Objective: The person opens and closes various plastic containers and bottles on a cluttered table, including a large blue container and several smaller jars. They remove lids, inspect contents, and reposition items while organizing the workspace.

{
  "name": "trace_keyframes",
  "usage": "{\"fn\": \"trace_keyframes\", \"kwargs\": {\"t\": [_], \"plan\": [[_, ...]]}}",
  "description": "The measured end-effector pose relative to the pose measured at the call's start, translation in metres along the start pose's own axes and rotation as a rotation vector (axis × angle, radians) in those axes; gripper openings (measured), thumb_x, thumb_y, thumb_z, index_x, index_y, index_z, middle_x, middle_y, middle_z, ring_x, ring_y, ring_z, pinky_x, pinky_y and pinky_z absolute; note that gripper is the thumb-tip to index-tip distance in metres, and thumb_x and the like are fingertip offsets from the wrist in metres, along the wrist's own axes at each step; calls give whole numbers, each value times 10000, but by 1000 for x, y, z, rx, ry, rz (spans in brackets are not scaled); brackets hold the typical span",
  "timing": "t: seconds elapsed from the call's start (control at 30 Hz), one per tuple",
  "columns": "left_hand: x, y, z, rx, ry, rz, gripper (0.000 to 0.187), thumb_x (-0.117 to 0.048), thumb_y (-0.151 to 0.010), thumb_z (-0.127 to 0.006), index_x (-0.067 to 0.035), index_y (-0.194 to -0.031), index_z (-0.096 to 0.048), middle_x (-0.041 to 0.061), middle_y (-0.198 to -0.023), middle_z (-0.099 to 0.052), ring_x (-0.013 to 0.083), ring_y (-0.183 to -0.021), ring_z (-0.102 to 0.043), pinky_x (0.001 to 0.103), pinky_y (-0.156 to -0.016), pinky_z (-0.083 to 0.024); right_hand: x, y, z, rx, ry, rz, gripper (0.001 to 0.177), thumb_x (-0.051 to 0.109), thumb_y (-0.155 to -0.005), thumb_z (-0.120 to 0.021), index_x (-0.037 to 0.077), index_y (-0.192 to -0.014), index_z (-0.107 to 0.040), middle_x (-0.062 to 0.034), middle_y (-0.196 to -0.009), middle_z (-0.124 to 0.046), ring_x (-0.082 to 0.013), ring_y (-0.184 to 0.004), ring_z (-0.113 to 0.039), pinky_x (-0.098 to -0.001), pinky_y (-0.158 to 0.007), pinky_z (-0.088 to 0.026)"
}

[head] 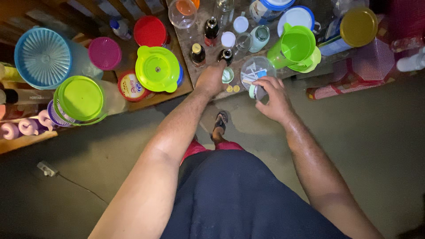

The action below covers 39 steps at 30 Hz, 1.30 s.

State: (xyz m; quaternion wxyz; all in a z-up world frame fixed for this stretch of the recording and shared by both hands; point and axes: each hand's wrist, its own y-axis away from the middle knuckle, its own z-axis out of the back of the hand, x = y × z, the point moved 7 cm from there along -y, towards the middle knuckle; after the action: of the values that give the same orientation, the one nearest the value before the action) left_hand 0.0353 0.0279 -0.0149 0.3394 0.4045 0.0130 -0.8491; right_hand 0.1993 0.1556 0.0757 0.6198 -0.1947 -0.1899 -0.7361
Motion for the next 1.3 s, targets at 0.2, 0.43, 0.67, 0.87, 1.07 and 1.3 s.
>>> {"fn": "trace_keyframes", "kwargs": {"t": [0.2,0.43,0.67,0.87,1.07,1.3], "plan": [[8,9,2,81,45,112,644,-193,-761,-872,-96,-1292,-521,205,-1188,-685,374,-1164,-647,477,-968,-517,-56,18,-80,-7,-462,-512,695,115,-722,-803,121,-1352,-509,-76,-1255,-641,-211,-1033,-689,-359,-881,-567],[7,20,22,-50,-7,-44,571,-173,-715,-845,-66,-1206,-575,199,-1227,-640,393,-1182,-601,488,-968,-493,-89,34,-198,-9,-636,-717,667,56,-725,-781,118,-1339,-529,-57,-1228,-630,-171,-1115,-635,-325,-927,-539],[36,44,28,-143,-40,-102,563,-164,-682,-835,-64,-1196,-630,199,-1222,-628,396,-1182,-573,488,-985,-482,-86,31,-246,-284,-771,-613,659,123,-754,-845,88,-1327,-523,-68,-1238,-642,-190,-1162,-630,-342,-970,-525],[65,45,2,-81,-87,-56,437,-128,-767,-771,-124,-1195,-685,172,-1202,-647,387,-1149,-616,489,-957,-513,-72,22,-247,-337,-408,-634,708,216,-719,-915,110,-1338,-588,-106,-1203,-626,-240,-1002,-615,-369,-862,-532],[78,38,-7,-44,-48,-26,352,-118,-820,-730,-110,-1170,-685,186,-1211,-647,399,-1101,-648,485,-922,-532,-56,12,-249,-407,-405,-681,704,233,-702,-908,96,-1296,-555,-110,-1150,-665,-272,-1009,-660,-414,-864,-539],[76,54,20,-123,49,-75,356,-145,-795,-768,-65,-1133,-687,197,-1195,-657,403,-1116,-639,472,-944,-527,-44,13,-265,-231,-393,-1011,694,324,-722,-905,110,-1249,-507,-117,-1071,-748,-263,-1014,-723,-422,-909,-552]]}}
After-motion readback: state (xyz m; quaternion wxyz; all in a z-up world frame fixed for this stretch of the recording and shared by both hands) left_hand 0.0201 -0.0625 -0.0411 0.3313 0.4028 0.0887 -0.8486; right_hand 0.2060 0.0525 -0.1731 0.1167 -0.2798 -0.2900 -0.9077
